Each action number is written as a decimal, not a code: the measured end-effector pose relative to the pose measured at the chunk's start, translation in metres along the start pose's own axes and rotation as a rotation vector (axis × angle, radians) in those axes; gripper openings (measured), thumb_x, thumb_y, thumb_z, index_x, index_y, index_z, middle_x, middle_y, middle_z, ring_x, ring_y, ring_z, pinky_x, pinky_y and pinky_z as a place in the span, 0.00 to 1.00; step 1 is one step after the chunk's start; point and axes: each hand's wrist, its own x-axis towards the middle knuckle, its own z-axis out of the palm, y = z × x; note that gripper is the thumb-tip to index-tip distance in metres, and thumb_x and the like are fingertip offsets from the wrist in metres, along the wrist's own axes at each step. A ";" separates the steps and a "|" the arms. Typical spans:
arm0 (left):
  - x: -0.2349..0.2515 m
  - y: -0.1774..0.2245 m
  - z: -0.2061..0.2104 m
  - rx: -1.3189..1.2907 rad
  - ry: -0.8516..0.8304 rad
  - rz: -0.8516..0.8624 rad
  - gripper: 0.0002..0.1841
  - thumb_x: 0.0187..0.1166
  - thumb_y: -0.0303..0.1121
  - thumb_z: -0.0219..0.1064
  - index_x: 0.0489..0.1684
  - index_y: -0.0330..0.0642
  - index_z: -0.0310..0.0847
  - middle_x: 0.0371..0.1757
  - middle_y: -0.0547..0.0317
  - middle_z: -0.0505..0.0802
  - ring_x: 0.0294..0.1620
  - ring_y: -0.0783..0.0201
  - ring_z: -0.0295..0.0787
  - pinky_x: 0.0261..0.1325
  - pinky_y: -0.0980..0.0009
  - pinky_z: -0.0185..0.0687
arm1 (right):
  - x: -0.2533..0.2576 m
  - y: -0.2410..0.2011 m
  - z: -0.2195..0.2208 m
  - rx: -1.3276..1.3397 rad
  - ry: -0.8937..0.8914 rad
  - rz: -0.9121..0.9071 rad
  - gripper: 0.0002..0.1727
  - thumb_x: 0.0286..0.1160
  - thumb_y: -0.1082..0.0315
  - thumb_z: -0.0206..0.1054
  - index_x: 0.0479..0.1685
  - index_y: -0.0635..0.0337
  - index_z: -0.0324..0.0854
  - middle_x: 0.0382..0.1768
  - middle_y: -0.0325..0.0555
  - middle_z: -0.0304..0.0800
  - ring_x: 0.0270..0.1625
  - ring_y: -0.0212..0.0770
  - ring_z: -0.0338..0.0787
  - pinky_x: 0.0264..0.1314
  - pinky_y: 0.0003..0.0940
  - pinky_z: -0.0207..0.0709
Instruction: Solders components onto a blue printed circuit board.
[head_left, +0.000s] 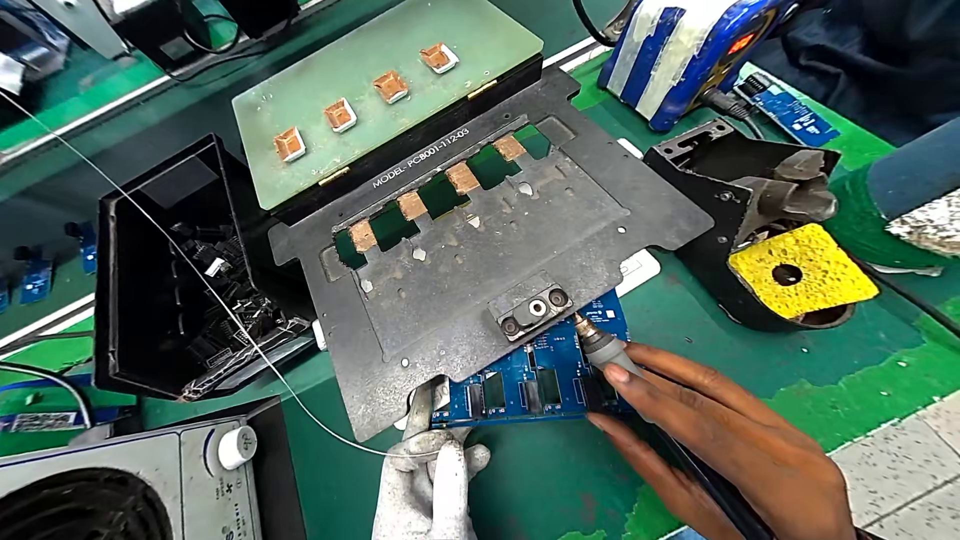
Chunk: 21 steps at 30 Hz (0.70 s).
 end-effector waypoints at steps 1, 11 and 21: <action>0.000 0.000 0.000 0.002 0.001 0.000 0.05 0.81 0.14 0.56 0.47 0.30 0.69 0.56 0.45 0.91 0.46 0.64 0.96 0.46 0.71 0.95 | 0.000 -0.002 -0.002 0.018 -0.002 0.005 0.27 0.71 0.64 0.80 0.72 0.46 0.86 0.64 0.38 0.94 0.75 0.45 0.87 0.75 0.40 0.87; -0.002 0.001 -0.002 -0.058 -0.030 -0.019 0.04 0.84 0.17 0.52 0.46 0.34 0.69 0.54 0.47 0.93 0.47 0.62 0.97 0.45 0.69 0.96 | -0.005 -0.031 -0.028 0.287 -0.085 0.069 0.24 0.82 0.64 0.69 0.77 0.59 0.80 0.53 0.54 0.96 0.51 0.40 0.97 0.56 0.32 0.92; -0.002 -0.003 -0.007 -0.040 -0.070 -0.020 0.09 0.88 0.26 0.55 0.49 0.24 0.69 0.62 0.28 0.85 0.54 0.46 0.95 0.50 0.56 0.97 | -0.009 -0.045 -0.028 0.397 -0.115 0.077 0.21 0.77 0.60 0.70 0.63 0.65 0.87 0.43 0.55 0.96 0.45 0.40 0.96 0.50 0.29 0.89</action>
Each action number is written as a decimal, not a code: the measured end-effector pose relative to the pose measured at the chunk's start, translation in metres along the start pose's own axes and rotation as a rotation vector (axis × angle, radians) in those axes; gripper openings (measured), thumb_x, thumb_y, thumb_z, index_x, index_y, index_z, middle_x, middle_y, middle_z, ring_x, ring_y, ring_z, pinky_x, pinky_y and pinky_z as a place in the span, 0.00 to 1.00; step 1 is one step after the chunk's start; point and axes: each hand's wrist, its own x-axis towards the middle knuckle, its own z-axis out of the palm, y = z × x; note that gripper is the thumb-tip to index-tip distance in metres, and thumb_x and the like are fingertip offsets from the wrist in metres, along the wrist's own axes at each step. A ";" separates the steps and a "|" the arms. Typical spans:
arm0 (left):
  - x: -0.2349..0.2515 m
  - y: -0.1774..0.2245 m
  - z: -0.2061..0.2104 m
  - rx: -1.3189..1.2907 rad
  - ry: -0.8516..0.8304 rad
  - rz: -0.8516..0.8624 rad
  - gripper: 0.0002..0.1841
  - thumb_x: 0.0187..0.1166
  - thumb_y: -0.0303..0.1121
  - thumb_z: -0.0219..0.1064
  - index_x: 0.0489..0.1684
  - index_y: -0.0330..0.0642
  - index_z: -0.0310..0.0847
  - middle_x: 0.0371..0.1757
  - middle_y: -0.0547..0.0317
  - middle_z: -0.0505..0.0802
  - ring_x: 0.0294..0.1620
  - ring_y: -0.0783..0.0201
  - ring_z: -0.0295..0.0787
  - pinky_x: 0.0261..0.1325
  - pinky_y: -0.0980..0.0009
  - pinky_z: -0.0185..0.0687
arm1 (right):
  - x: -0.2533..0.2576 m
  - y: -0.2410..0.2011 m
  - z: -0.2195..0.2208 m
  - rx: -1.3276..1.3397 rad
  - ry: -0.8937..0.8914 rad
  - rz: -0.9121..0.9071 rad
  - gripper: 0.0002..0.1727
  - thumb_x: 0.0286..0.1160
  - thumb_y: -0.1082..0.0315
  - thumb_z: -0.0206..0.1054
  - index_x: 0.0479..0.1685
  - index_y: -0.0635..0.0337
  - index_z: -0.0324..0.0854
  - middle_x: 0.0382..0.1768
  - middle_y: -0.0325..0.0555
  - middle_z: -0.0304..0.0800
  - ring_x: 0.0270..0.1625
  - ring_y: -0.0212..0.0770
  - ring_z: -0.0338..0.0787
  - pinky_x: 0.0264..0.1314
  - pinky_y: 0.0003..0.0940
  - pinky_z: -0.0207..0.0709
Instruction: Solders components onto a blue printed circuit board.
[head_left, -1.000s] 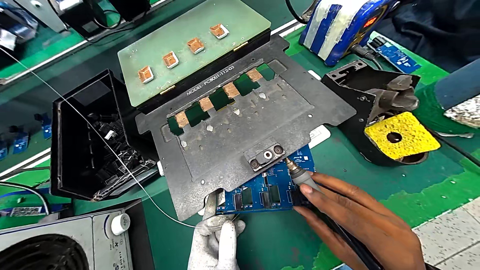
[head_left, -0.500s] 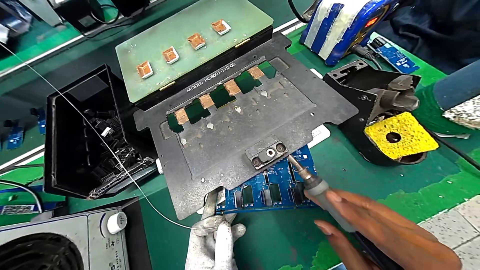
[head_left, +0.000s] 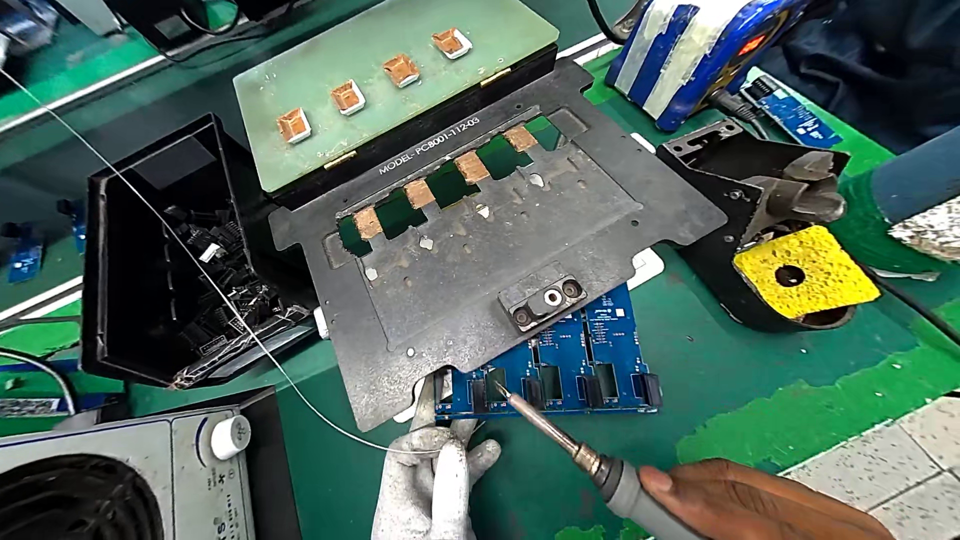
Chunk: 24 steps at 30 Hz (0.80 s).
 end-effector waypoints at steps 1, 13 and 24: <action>0.000 -0.001 -0.001 -0.001 -0.010 -0.009 0.08 0.88 0.27 0.54 0.49 0.27 0.68 0.65 0.29 0.85 0.55 0.47 0.95 0.50 0.57 0.96 | 0.000 0.000 0.000 0.001 0.003 -0.001 0.21 0.77 0.60 0.70 0.63 0.65 0.87 0.43 0.54 0.96 0.45 0.39 0.96 0.50 0.29 0.89; -0.008 0.003 -0.003 -0.088 -0.047 -0.040 0.04 0.89 0.27 0.54 0.49 0.34 0.69 0.80 0.30 0.77 0.63 0.48 0.93 0.55 0.59 0.94 | 0.001 0.007 0.002 0.033 0.028 -0.024 0.20 0.78 0.62 0.69 0.63 0.65 0.87 0.43 0.54 0.96 0.46 0.40 0.96 0.52 0.31 0.89; -0.007 0.003 0.000 -0.048 -0.005 -0.021 0.04 0.89 0.26 0.52 0.49 0.33 0.68 0.78 0.31 0.79 0.61 0.51 0.94 0.53 0.61 0.95 | -0.001 0.006 0.003 0.037 0.035 -0.004 0.19 0.77 0.62 0.70 0.60 0.63 0.89 0.40 0.52 0.96 0.43 0.39 0.95 0.49 0.30 0.89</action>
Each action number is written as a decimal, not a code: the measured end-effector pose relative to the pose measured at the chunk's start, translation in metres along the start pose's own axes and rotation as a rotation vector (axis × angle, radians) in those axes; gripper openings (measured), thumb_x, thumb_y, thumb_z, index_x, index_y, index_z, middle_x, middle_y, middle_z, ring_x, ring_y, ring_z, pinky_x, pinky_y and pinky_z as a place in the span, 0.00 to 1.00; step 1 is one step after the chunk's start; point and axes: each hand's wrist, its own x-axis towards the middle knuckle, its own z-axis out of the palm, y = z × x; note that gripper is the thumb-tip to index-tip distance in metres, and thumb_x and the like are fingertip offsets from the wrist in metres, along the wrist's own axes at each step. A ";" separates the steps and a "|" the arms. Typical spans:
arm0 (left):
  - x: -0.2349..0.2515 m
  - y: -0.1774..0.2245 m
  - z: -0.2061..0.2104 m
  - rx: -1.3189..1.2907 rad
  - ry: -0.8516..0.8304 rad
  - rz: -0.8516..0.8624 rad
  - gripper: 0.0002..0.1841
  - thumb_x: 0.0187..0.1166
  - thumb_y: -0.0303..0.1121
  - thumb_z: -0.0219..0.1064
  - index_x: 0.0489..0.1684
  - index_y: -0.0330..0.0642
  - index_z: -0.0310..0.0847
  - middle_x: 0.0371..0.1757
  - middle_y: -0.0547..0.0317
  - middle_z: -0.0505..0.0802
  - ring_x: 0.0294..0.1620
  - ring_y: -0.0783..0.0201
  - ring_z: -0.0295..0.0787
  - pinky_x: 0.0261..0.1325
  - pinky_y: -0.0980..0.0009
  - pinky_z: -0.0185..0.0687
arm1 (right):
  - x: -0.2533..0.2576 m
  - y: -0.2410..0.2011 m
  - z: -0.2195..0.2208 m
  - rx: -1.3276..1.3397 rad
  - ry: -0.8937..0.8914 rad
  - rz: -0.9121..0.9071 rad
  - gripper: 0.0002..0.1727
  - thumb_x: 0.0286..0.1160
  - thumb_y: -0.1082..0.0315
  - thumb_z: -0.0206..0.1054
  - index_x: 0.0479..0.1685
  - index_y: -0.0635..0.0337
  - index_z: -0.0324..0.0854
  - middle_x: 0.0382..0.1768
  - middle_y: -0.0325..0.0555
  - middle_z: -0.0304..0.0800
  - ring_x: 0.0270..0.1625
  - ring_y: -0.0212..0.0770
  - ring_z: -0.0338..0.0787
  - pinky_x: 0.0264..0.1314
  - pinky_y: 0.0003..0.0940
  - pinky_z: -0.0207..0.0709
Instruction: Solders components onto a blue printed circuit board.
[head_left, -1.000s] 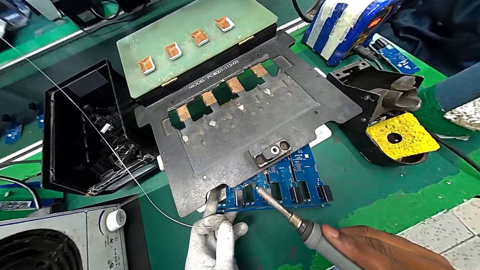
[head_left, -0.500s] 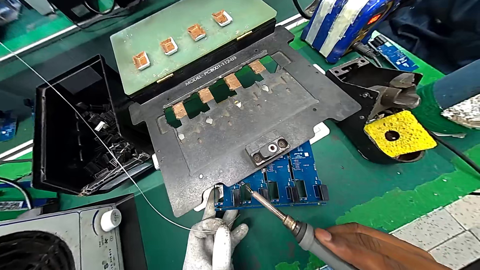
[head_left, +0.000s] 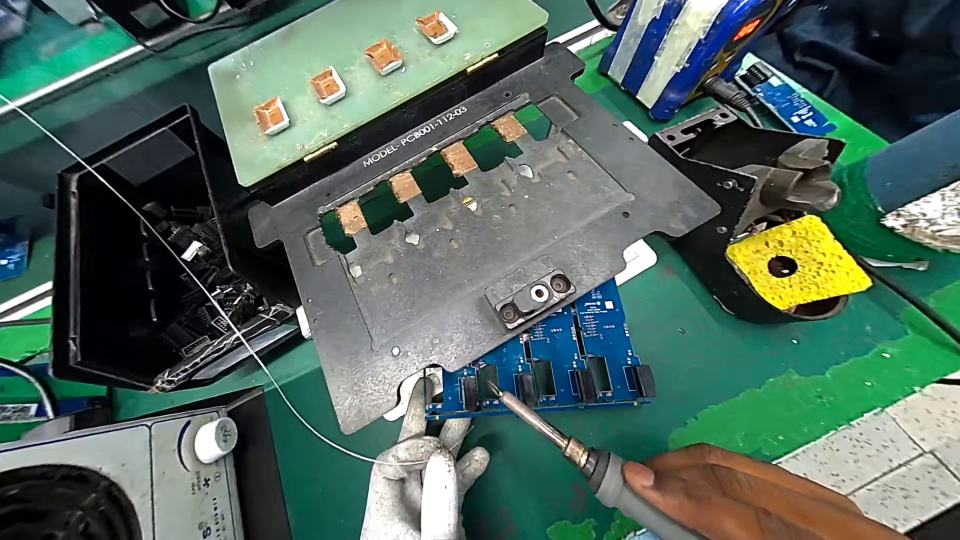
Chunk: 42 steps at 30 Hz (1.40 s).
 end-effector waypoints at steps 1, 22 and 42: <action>0.000 -0.001 0.000 0.006 0.006 0.006 0.04 0.88 0.25 0.53 0.49 0.32 0.69 0.78 0.31 0.79 0.60 0.51 0.94 0.53 0.62 0.95 | 0.000 -0.001 0.000 -0.002 0.001 0.004 0.18 0.77 0.62 0.70 0.60 0.64 0.89 0.39 0.52 0.95 0.42 0.39 0.95 0.48 0.29 0.89; -0.003 0.002 0.003 -0.009 -0.008 -0.041 0.02 0.88 0.24 0.52 0.46 0.34 0.66 0.79 0.31 0.77 0.60 0.52 0.95 0.52 0.63 0.95 | -0.003 -0.003 0.002 0.006 0.013 0.022 0.18 0.77 0.60 0.69 0.57 0.63 0.89 0.36 0.51 0.95 0.40 0.38 0.94 0.44 0.28 0.87; 0.004 0.002 0.009 0.063 0.065 0.001 0.01 0.87 0.20 0.51 0.47 0.33 0.66 0.70 0.37 0.85 0.54 0.57 0.96 0.52 0.64 0.96 | -0.008 -0.003 0.004 0.033 -0.011 0.053 0.18 0.75 0.59 0.69 0.53 0.64 0.91 0.32 0.53 0.94 0.36 0.40 0.93 0.41 0.30 0.86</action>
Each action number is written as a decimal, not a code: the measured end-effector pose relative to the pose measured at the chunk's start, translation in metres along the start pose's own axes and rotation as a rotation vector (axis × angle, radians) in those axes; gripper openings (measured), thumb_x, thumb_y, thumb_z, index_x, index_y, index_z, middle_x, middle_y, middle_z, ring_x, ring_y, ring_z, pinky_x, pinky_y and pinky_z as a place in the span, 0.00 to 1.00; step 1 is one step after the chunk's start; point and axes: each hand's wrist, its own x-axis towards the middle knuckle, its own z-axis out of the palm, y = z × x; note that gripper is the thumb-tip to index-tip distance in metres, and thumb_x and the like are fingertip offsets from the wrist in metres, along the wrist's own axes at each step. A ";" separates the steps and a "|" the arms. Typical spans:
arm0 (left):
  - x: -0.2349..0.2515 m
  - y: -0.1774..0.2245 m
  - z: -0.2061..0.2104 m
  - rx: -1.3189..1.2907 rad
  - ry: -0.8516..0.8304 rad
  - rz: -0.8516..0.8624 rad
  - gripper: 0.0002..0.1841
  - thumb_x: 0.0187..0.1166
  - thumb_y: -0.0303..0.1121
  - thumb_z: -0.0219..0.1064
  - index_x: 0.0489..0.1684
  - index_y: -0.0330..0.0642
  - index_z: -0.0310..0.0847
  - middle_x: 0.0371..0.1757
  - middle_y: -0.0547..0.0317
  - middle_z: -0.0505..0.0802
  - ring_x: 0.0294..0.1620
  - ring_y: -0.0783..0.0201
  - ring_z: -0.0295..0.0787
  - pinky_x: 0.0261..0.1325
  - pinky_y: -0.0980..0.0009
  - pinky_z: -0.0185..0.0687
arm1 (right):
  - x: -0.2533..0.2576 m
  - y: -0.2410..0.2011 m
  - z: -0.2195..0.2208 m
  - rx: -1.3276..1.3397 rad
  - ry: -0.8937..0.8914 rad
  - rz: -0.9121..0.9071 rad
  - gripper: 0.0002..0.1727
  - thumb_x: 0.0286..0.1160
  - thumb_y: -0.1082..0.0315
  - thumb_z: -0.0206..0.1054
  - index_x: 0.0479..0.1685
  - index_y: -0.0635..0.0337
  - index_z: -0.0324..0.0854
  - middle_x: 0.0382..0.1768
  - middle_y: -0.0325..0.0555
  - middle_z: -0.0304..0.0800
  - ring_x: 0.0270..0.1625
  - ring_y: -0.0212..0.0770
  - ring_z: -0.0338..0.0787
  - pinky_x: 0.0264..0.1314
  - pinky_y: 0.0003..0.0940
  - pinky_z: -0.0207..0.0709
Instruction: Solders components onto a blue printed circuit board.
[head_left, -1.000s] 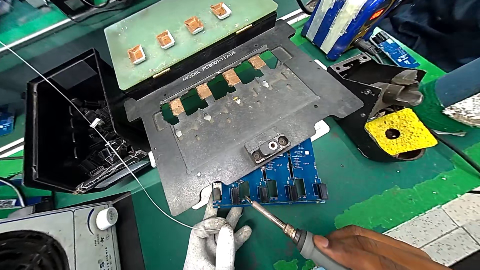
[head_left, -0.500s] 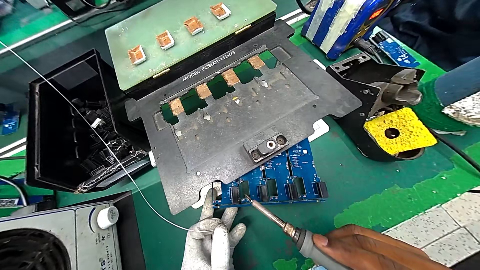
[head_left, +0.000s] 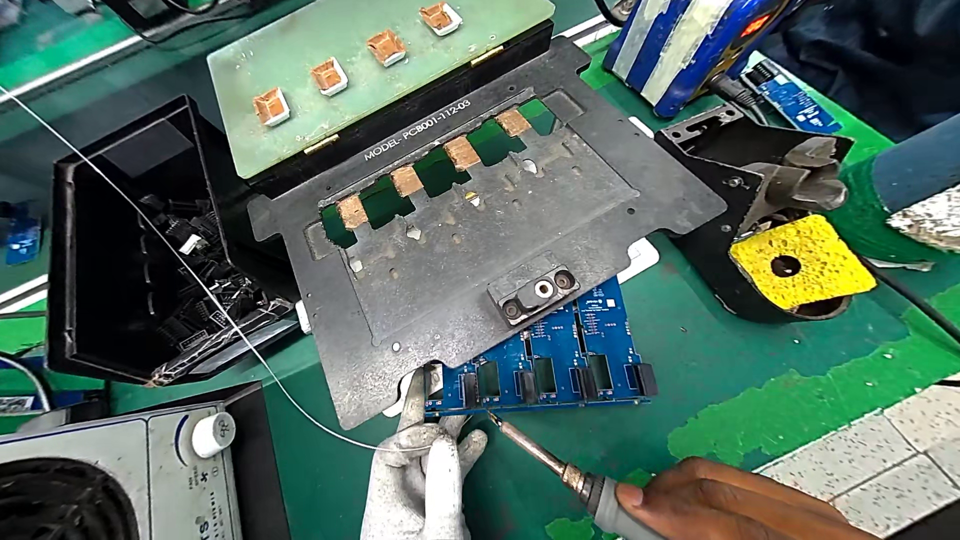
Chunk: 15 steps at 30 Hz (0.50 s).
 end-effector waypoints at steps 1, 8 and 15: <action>0.000 0.000 0.000 0.006 0.009 0.006 0.02 0.86 0.19 0.51 0.46 0.33 0.67 0.65 0.40 0.88 0.52 0.58 0.97 0.52 0.64 0.96 | 0.000 0.000 0.001 -0.002 0.003 0.000 0.18 0.75 0.59 0.69 0.53 0.64 0.91 0.32 0.53 0.94 0.36 0.40 0.93 0.40 0.30 0.86; 0.001 -0.001 0.002 0.013 0.028 0.012 0.04 0.83 0.16 0.53 0.46 0.32 0.68 0.57 0.44 0.91 0.48 0.60 0.98 0.50 0.65 0.97 | 0.005 -0.001 0.001 -0.010 -0.019 0.041 0.17 0.75 0.61 0.70 0.53 0.64 0.92 0.31 0.53 0.94 0.34 0.39 0.92 0.37 0.29 0.84; 0.000 -0.001 0.002 0.007 0.034 0.017 0.03 0.85 0.18 0.53 0.46 0.32 0.69 0.61 0.42 0.90 0.48 0.60 0.98 0.48 0.66 0.97 | 0.007 -0.002 0.003 -0.001 -0.033 0.053 0.17 0.75 0.61 0.70 0.55 0.63 0.92 0.31 0.53 0.94 0.34 0.40 0.92 0.36 0.30 0.84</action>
